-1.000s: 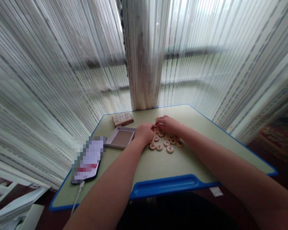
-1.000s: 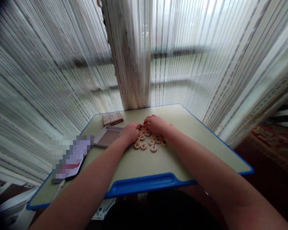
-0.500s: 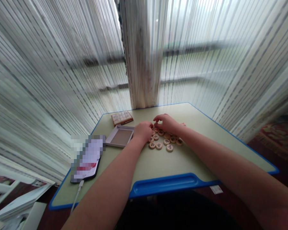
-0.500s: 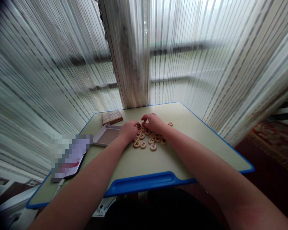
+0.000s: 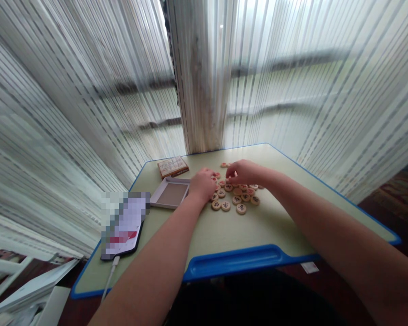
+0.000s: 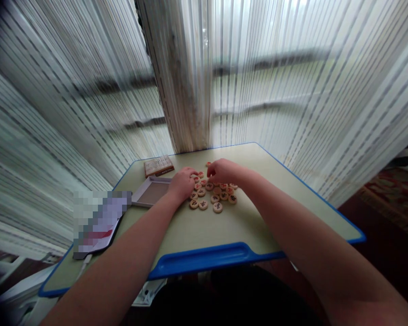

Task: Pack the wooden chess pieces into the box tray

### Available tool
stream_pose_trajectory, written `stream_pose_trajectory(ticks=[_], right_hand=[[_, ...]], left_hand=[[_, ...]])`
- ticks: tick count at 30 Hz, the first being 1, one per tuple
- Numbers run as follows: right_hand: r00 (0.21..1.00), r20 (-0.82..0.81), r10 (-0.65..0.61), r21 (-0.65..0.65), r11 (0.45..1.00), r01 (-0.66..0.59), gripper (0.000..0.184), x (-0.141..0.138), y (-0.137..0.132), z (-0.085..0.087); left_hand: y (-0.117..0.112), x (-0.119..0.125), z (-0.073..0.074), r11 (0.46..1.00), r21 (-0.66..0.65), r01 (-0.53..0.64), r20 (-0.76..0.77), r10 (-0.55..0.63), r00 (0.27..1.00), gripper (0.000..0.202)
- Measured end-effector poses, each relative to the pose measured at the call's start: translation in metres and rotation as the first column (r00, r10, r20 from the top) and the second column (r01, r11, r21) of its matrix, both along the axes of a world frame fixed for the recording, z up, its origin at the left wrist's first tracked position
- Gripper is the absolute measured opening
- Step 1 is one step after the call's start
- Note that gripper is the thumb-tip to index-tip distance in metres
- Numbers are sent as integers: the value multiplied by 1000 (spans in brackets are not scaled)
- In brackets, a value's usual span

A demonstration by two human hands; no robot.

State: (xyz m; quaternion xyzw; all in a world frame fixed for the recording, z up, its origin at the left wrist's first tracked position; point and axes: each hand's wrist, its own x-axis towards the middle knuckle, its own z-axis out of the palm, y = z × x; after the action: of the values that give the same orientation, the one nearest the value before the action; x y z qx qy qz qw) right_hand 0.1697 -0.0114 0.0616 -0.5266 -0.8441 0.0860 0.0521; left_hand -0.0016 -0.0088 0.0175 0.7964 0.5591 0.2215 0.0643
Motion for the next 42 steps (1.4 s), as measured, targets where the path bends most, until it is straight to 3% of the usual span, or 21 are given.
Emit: stream_pose_trajectory(ticks=[3,6,13,18,23,30,35,39,42], right_hand=[[992,125,14,-245,969,17,31,7,-10,11],[984,179,12,-335,941,49,39,8,-16,14],[988,146,54,-314,949,-6,25,0,-21,15],[979,190,75,-321,947,-10,32,3,-24,17],[953,291,87,-312,950,9,27,4,-27,19],[956,282,77,-207,978,-17,29,-1,-28,20],[973,207,99,-251,967,-45,32,1,-30,20],[990,134,44,-301,954,-2,27,6,-30,26],[989,147,-30,-239,969,65,24,9,-30,32]], left_hand=[[0,1,0,1000,-19,11,-11,-11,1000,35],[0,2,-1,999,-33,6,-24,-7,1000,35],[1,1,-1,999,-38,-5,-37,4,999,36],[2,1,-1,999,-41,-7,-52,5,999,38],[2,1,-2,999,-40,-1,-69,-1,998,36],[1,0,0,999,-47,5,-72,-8,997,36],[1,0,1,998,-63,5,-76,-10,997,37],[0,1,0,999,-48,9,-54,-11,998,39],[-1,1,0,999,-43,-18,-43,16,999,42]])
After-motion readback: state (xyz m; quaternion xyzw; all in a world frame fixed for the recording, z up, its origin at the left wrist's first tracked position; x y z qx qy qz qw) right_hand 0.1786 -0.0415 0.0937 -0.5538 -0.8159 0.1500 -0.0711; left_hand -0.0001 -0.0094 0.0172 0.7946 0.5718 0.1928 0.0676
